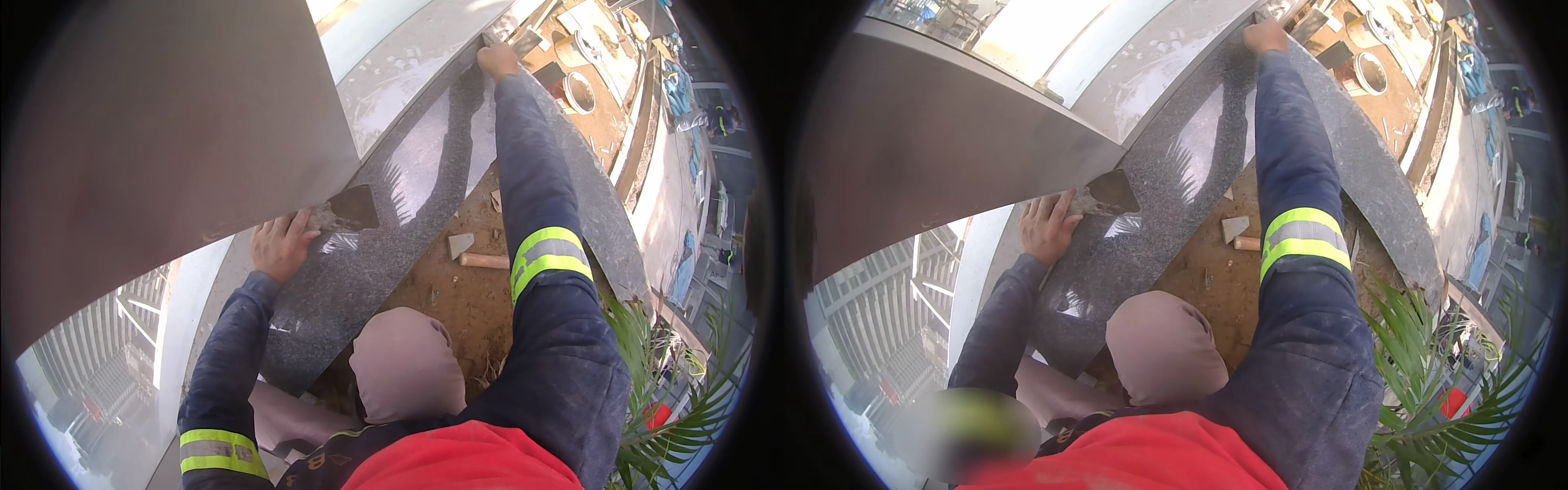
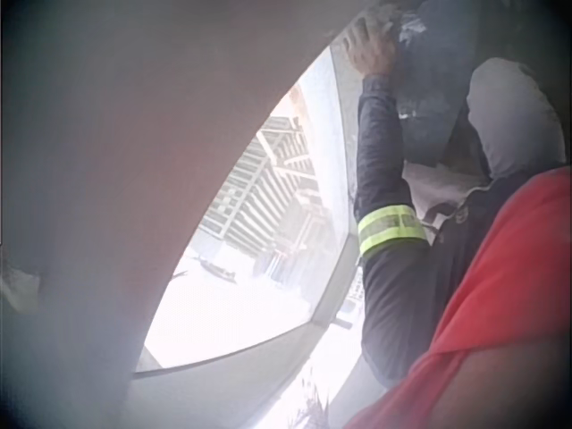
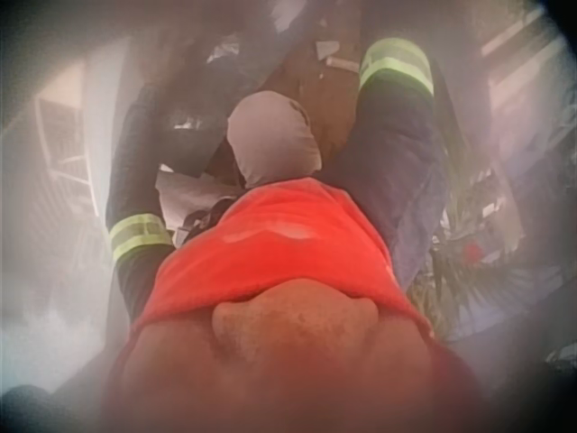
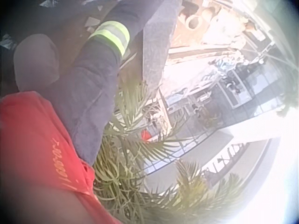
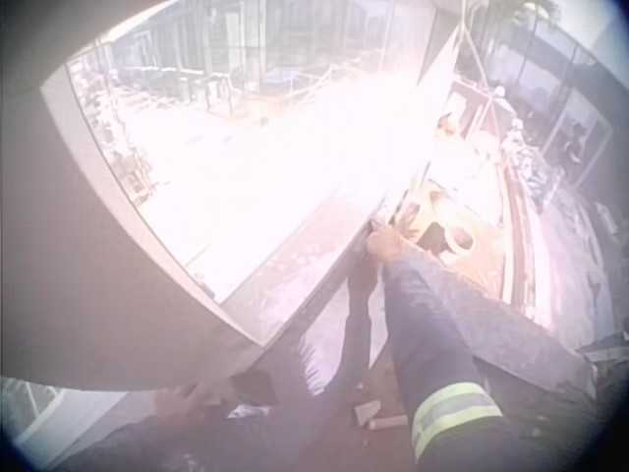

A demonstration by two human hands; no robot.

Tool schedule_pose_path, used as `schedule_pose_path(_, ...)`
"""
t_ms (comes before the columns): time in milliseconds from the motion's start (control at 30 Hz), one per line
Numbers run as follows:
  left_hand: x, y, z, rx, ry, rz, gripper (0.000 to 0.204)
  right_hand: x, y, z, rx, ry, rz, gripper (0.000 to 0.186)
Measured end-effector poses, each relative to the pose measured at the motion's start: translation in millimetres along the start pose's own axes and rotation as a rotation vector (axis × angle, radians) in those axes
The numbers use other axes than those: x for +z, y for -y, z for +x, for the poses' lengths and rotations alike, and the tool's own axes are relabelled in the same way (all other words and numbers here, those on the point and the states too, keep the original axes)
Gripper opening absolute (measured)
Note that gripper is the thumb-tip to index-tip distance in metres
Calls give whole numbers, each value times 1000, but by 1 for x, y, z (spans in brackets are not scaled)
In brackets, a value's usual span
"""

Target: The person applies grout to the joints between stone tiles on a curved surface using a trowel and a smaller tool. They repeatedly scoop grout and press it into the seams, smoothing the surface along the edge of the structure.

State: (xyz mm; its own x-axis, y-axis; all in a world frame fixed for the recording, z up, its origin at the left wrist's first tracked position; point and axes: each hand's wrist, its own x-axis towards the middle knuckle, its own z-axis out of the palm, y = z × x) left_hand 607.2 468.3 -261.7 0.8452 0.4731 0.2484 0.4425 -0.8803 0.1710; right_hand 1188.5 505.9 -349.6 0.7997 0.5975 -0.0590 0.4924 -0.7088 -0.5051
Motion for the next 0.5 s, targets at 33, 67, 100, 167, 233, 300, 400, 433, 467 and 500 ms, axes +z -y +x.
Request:
schedule_pose_path(33,3,-3,4,10,-8,-14,56,-9,-2,-2,6,-6,-16,43)
schedule_pose_path(67,7,-5,7,15,-14,-24,57,-14,-3,-3,10,-7,-30,42)
schedule_pose_path(100,9,-6,9,20,-19,-32,57,-18,-4,-4,13,-7,-42,42)
schedule_pose_path(167,12,-8,12,33,-29,-37,58,-21,-1,-10,16,-65,-56,39)
schedule_pose_path(233,12,-7,11,33,-23,-33,59,-20,6,-22,16,-79,-62,38)
schedule_pose_path(300,13,-6,11,22,-16,-35,59,-27,11,-26,10,-67,-78,39)
schedule_pose_path(400,10,-7,10,23,-5,-41,59,-50,10,-20,-20,145,-207,43)
schedule_pose_path(433,10,-7,11,26,-9,-38,59,-60,7,-15,-44,177,-239,44)
schedule_pose_path(467,10,-7,10,29,-15,-35,59,-73,2,-6,-68,206,-271,45)
schedule_pose_path(500,10,-5,10,32,-17,-29,58,-81,-3,0,-93,239,-299,46)
